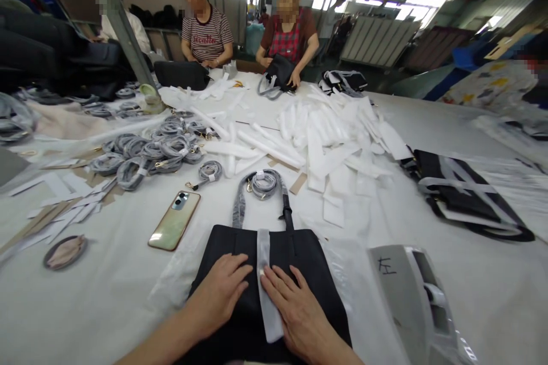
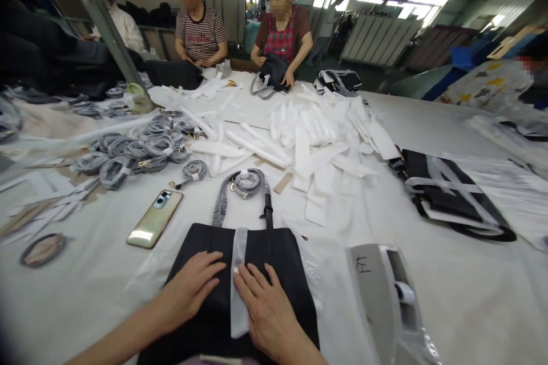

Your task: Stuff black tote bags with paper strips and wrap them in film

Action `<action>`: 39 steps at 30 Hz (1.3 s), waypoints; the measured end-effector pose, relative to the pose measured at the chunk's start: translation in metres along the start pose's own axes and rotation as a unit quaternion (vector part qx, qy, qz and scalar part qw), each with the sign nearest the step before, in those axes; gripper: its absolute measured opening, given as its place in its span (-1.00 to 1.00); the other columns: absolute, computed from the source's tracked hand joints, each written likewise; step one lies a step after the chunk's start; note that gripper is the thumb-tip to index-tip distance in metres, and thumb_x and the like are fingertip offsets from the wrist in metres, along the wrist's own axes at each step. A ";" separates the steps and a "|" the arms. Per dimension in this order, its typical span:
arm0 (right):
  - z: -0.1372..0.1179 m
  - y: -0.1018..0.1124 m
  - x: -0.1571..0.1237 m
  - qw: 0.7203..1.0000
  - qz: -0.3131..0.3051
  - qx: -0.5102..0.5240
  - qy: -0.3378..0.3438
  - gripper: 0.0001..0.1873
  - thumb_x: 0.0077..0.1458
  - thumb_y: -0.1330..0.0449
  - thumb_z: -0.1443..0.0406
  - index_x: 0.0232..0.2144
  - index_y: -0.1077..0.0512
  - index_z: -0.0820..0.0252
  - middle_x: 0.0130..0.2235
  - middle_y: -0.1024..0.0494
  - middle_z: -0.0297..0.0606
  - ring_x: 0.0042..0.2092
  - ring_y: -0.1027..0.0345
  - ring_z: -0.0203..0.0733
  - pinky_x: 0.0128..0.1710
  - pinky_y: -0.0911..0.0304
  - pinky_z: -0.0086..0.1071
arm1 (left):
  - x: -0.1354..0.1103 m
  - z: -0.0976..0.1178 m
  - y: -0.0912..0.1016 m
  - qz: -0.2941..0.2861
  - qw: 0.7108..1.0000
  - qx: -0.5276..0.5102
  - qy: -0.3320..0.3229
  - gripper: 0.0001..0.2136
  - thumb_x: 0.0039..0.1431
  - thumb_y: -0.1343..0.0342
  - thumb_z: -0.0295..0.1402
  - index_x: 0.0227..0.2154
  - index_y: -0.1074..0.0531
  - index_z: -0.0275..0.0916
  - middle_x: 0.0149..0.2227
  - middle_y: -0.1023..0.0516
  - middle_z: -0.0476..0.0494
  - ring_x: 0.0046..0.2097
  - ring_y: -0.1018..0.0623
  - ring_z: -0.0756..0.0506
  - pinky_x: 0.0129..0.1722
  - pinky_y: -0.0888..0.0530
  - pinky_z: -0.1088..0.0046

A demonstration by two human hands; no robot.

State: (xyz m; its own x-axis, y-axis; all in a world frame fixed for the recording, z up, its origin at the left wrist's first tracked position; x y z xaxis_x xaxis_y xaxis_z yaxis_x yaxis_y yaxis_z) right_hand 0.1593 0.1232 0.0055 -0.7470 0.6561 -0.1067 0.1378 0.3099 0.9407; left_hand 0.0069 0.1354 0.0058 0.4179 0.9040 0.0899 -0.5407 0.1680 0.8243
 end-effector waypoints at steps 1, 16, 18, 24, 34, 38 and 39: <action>-0.002 -0.001 -0.003 1.000 -0.012 -0.003 0.003 -0.13 -0.12 -0.03 0.50 0.29 0.00 0.13 0.32 -0.04 -0.20 0.31 0.08 0.03 0.26 0.19 0.10 | -0.011 0.008 -0.006 -0.012 0.999 0.024 -0.018 -0.60 0.23 0.05 -0.45 0.13 -0.26 -0.09 0.20 -0.30 -0.16 0.18 -0.32 -0.18 0.21 -0.22 0.06; 0.036 0.009 -0.023 0.918 0.189 0.254 -0.239 -0.60 0.21 0.10 0.33 0.01 -0.40 0.21 -0.09 -0.56 -0.12 -0.09 -0.45 -0.13 -0.05 -0.30 -0.29 | 0.004 0.001 -0.025 0.005 0.947 -0.263 0.184 -0.64 0.25 0.10 -0.33 0.10 -0.24 -0.20 -0.12 -0.54 -0.18 -0.20 -0.55 -0.09 -0.15 -0.46 0.35; 0.038 0.010 -0.004 0.906 0.155 0.281 -0.277 -0.68 0.19 0.03 0.27 -0.19 -0.50 0.21 -0.22 -0.60 -0.16 -0.20 -0.47 -0.12 -0.16 -0.30 -0.33 | 0.017 -0.005 -0.034 -0.022 0.921 -0.318 0.224 -0.62 0.18 0.04 -0.36 0.08 -0.24 -0.22 -0.32 -0.54 -0.07 -0.37 -0.52 -0.04 -0.33 -0.45 0.44; 0.033 0.006 0.018 0.904 0.107 0.305 -0.280 -0.76 0.12 -0.07 0.24 -0.34 -0.51 0.22 -0.47 -0.56 -0.27 -0.43 -0.41 -0.19 -0.42 -0.19 -0.41 | 0.026 -0.012 -0.051 -0.048 0.897 -0.361 0.252 -0.53 0.02 0.01 -0.45 0.05 -0.17 -0.23 -0.51 -0.41 0.10 -0.51 -0.48 0.00 -0.56 -0.39 0.57; 0.038 -0.007 0.010 0.899 0.091 0.268 -0.333 -0.87 0.05 -0.14 0.27 -0.48 -0.41 0.18 -0.53 -0.50 -0.33 -0.46 -0.38 -0.22 -0.44 -0.10 -0.42 | 0.021 0.003 -0.046 -0.060 0.940 -0.262 0.211 -0.65 0.00 -0.04 -0.52 -0.09 -0.29 -0.22 -0.46 -0.46 0.01 -0.41 -0.50 -0.06 -0.39 -0.40 0.45; 0.038 -0.013 0.011 0.913 0.095 0.255 -0.303 -0.86 0.09 -0.12 0.26 -0.47 -0.39 0.17 -0.51 -0.51 -0.33 -0.45 -0.38 -0.24 -0.45 -0.10 -0.43 | 0.014 0.022 -0.036 0.012 0.996 -0.037 0.086 -0.59 0.14 0.03 -0.49 0.08 -0.25 -0.20 0.05 -0.41 -0.29 0.04 -0.44 -0.21 -0.01 -0.39 0.22; 0.037 -0.013 0.011 0.917 0.098 0.252 -0.294 -0.84 0.11 -0.10 0.27 -0.48 -0.39 0.17 -0.50 -0.52 -0.32 -0.45 -0.39 -0.24 -0.45 -0.10 -0.44 | 0.011 0.028 -0.037 0.025 0.999 0.011 0.045 -0.56 0.17 0.05 -0.48 0.14 -0.19 -0.19 0.16 -0.31 -0.30 0.14 -0.36 -0.22 0.07 -0.34 0.17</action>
State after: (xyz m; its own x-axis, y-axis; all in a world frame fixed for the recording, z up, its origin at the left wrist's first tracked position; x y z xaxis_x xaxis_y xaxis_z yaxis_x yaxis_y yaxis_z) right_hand 0.1736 0.1520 -0.0203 -0.2167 0.9449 -0.2455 0.6259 0.3274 0.7079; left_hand 0.0520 0.1278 -0.0082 0.3233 0.9428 0.0810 -0.5420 0.1143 0.8325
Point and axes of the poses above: each hand's wrist, its own x-axis towards the middle knuckle, its own y-axis out of the back of the hand, z = x × y, the point moved 7 cm from there along x, towards the middle knuckle
